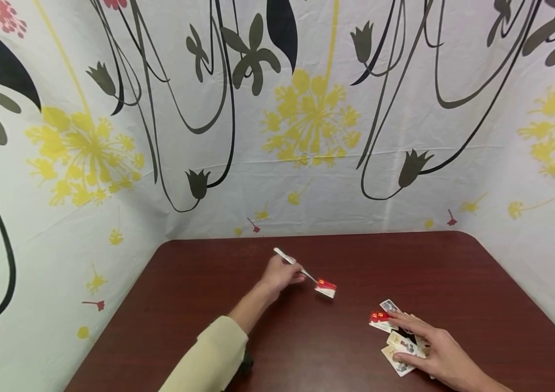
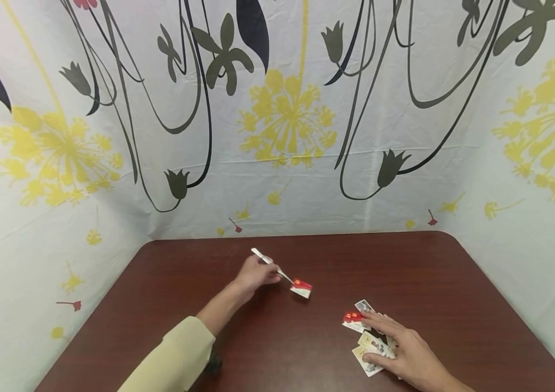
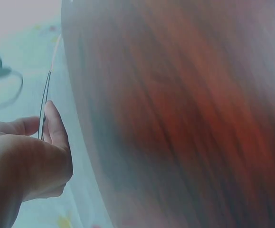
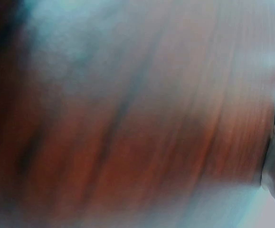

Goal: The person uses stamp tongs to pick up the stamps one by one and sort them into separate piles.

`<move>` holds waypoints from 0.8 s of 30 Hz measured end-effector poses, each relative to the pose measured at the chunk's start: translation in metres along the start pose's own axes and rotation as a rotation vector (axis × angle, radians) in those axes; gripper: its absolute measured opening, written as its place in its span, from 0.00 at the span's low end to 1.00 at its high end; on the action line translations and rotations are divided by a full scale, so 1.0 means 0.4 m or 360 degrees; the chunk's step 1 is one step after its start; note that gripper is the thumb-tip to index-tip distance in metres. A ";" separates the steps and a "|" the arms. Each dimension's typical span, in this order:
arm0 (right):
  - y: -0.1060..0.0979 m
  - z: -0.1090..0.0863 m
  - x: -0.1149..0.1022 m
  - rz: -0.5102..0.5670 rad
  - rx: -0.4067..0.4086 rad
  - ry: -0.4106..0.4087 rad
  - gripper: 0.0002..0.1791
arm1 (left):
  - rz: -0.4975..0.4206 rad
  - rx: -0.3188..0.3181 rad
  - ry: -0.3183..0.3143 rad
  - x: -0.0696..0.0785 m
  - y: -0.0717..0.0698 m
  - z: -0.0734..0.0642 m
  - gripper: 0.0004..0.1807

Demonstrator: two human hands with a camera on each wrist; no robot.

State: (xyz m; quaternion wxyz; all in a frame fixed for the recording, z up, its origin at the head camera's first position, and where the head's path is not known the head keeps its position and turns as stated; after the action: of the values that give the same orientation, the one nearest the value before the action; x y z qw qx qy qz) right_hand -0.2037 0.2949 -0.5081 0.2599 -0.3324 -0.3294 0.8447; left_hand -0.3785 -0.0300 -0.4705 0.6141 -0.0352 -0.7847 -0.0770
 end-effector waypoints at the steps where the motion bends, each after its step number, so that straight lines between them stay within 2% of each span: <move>1: 0.001 0.000 -0.001 0.0008 0.0003 0.0004 0.38 | -0.0006 0.0036 0.0010 0.004 -0.030 0.006 0.12; 8: 0.003 0.003 -0.006 0.0056 0.0016 0.0010 0.38 | -0.0027 0.0307 0.0068 0.037 -0.243 0.019 0.08; 13: 0.004 0.004 -0.009 0.0089 0.0029 -0.0040 0.38 | 0.0012 0.0442 0.0055 0.057 -0.367 0.008 0.07; 18: 0.003 0.006 -0.007 0.0088 0.0034 -0.0053 0.38 | 0.0070 0.0528 0.0036 0.071 -0.455 -0.007 0.07; 24: 0.006 0.007 -0.001 0.0089 0.0032 -0.0039 0.39 | 0.0139 0.0578 0.0029 0.082 -0.521 -0.028 0.07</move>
State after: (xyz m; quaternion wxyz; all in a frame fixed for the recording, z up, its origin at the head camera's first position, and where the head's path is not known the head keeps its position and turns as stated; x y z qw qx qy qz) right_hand -0.2058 0.2918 -0.5083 0.2355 -0.3284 -0.3147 0.8589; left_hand -0.4067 -0.2384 -0.4524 0.6202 0.0429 -0.7778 0.0925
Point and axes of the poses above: each hand's wrist, its own z-axis towards the middle knuckle, its own y-axis out of the palm, x = y × z, the point moved 5 cm from there along z, towards the middle knuckle, and after that the axes turned 8 degrees about -y, right-handed, at the moved point
